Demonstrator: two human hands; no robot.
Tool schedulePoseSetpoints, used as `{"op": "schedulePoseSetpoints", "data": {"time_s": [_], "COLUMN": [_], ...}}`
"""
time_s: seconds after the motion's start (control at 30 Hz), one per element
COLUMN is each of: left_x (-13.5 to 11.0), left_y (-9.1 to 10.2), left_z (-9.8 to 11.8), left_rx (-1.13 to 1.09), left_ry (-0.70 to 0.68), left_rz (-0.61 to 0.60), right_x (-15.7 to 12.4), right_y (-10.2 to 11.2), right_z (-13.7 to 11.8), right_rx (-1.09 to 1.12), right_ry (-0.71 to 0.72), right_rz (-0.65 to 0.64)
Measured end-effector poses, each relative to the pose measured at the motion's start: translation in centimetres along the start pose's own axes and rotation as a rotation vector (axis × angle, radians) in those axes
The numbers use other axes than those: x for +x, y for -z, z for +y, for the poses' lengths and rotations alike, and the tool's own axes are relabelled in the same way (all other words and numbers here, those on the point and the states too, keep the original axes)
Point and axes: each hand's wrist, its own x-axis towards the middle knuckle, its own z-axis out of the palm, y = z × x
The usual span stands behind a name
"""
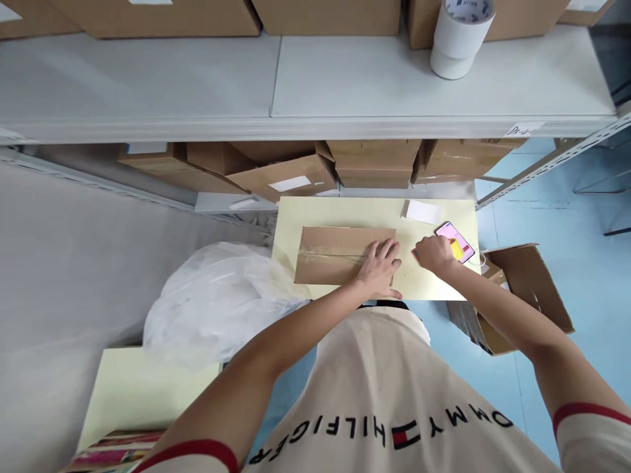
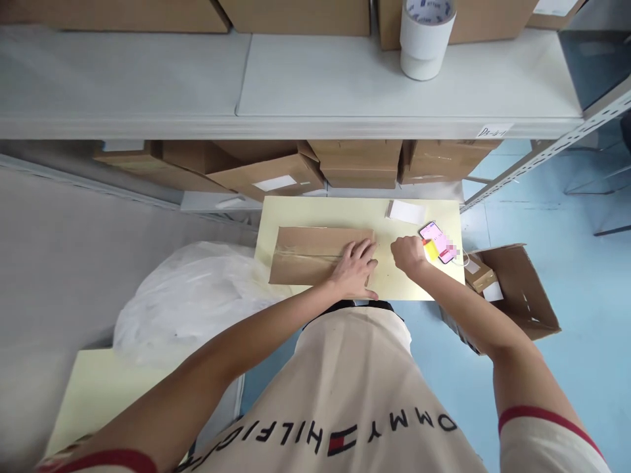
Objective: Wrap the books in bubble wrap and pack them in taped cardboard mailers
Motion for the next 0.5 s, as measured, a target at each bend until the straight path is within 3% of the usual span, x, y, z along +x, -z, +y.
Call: {"op": "schedulePoseSetpoints", "data": {"time_s": [0.13,0.2,0.3,0.4,0.5], "left_x": [0.5,0.1,-2.0,-5.7,-9.6], "left_y": [0.0,0.2,0.3,0.1,-0.3], "left_z": [0.0,-0.6,-2.7,-5.7,-8.8], "left_rx": [-0.13,-0.219,-0.277,-0.228,-0.239], "left_ry": [0.029,0.009,0.046,0.289,0.59], "left_rz": [0.055,0.089,0.162,0.259,0.358], "right_x": [-1.3,-2.0,-2.4,-2.2,-2.0], "right_y": [-2.6,-5.2,-10.0,-14.3,-16.9], "right_z": [1.9,2.9,3.2,2.3,1.5], "right_rx": [0.141,0.226,0.317,0.36,0.419], "right_ry": [-0.191,-0.3,-0.324,-0.337,-0.351], "right_rz": [0.147,0.207,0.245,0.249,0.231]}}
